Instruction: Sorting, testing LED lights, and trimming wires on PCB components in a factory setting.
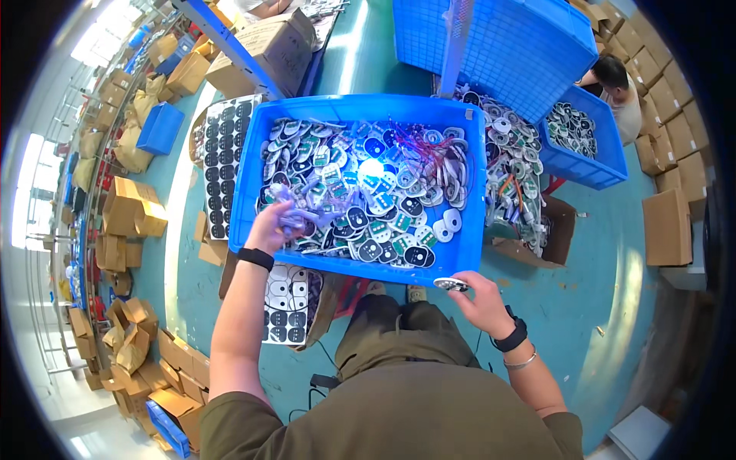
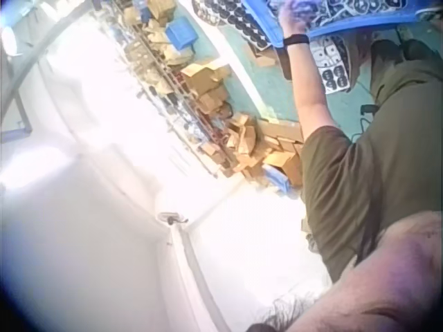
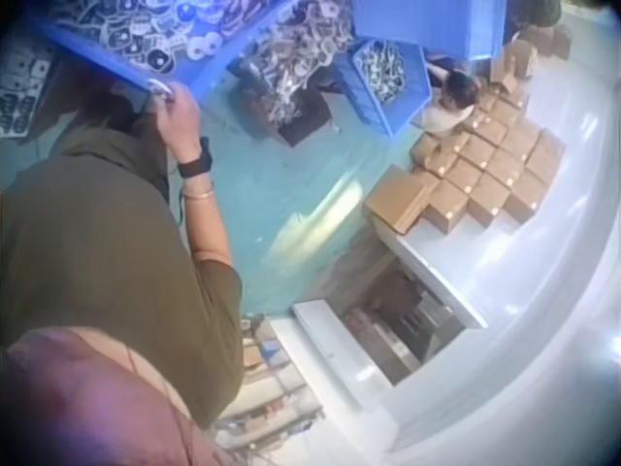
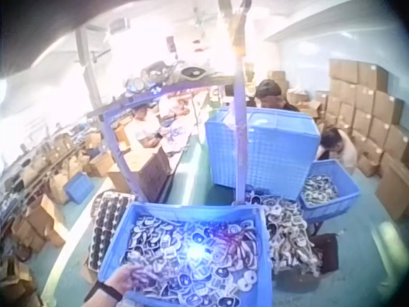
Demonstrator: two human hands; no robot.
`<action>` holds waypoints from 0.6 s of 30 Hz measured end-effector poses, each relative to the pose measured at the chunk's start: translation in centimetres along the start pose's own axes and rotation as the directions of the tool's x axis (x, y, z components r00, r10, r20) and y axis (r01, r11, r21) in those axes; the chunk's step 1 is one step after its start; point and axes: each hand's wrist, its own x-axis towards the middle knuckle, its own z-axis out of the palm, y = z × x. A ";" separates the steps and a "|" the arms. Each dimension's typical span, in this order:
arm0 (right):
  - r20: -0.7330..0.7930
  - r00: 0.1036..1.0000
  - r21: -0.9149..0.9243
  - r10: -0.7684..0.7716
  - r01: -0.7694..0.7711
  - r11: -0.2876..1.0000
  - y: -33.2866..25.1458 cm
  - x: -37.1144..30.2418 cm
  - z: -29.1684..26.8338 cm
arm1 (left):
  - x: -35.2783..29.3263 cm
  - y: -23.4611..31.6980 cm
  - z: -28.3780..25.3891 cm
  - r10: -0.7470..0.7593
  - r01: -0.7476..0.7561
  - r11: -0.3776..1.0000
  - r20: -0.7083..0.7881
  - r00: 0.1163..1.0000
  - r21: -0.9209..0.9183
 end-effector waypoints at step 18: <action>0.443 0.869 -0.478 0.220 0.022 0.878 5.2 14.4 10.4 | 14.7 4.6 6.8 0.436 -0.157 -0.046 0.161 0.885 0.987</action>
